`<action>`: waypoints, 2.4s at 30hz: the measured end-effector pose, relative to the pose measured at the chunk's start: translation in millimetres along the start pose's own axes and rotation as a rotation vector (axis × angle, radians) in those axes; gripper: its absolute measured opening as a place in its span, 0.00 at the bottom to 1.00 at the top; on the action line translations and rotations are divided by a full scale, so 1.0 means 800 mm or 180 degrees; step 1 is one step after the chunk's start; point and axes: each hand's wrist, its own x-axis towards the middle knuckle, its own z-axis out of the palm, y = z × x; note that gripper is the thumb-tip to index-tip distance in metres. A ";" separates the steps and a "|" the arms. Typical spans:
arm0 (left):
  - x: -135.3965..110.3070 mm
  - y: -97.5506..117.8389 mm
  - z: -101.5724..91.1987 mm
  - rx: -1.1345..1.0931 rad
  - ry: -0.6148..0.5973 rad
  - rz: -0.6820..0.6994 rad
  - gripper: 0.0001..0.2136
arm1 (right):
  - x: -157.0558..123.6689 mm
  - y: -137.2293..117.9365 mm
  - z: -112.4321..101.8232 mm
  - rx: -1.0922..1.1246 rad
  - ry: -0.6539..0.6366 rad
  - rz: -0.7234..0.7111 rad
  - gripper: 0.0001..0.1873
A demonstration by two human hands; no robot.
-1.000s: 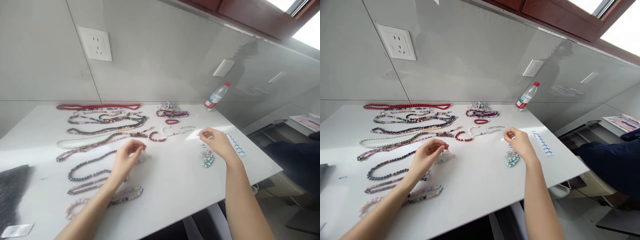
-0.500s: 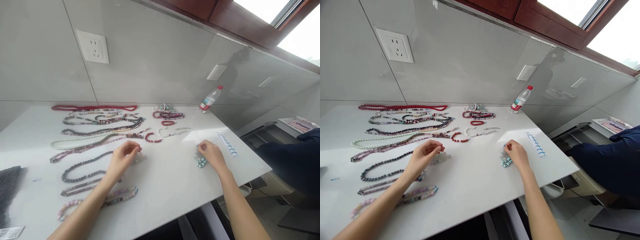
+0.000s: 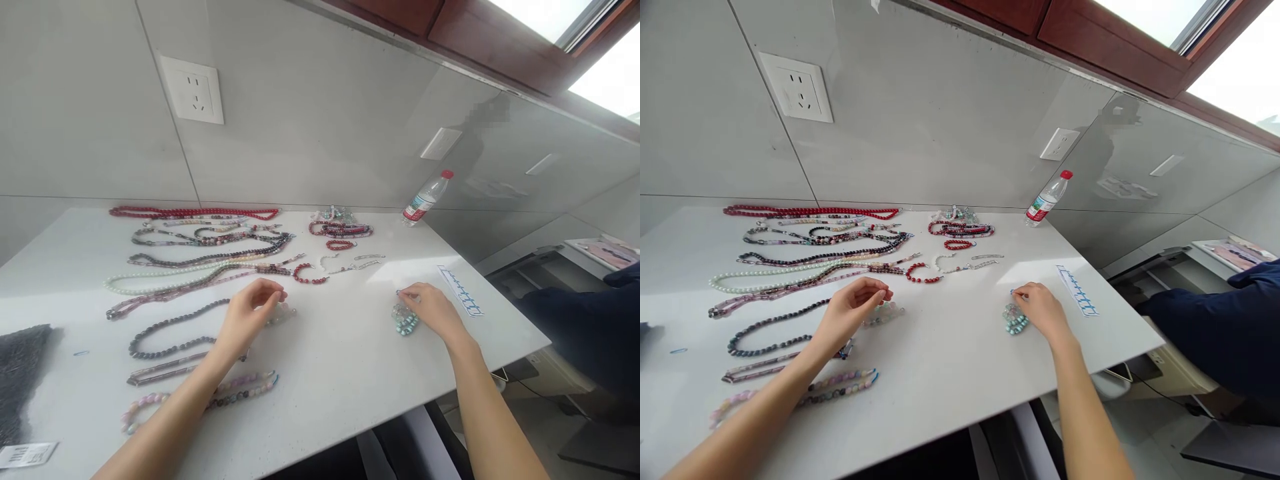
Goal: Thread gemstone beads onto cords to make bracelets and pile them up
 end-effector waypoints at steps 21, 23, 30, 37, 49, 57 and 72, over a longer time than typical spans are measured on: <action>0.004 -0.003 0.000 -0.0400 0.0018 -0.0086 0.10 | 0.029 -0.024 -0.023 0.0057 -0.0182 0.0436 0.08; 0.005 -0.005 0.000 -0.0415 0.0016 -0.0077 0.10 | 0.019 -0.059 -0.026 0.0089 0.0161 0.0217 0.11; 0.005 -0.006 -0.003 -0.0277 -0.0019 -0.0096 0.09 | -0.015 -0.230 0.015 0.0117 -0.0833 -0.0974 0.10; 0.003 0.004 -0.001 -0.0162 0.0063 -0.0169 0.10 | -0.015 -0.263 0.050 0.0039 -0.0888 -0.0733 0.13; 0.003 0.004 0.002 -0.0114 -0.0021 -0.0253 0.12 | -0.023 -0.262 0.061 0.0269 -0.1107 -0.0771 0.07; 0.006 -0.005 0.002 -0.0172 -0.0073 -0.0203 0.11 | -0.028 -0.256 0.072 0.0162 -0.1018 -0.1127 0.05; 0.008 -0.007 0.001 -0.0286 0.0034 -0.0255 0.09 | -0.015 -0.240 0.084 0.0849 -0.0069 -0.1475 0.03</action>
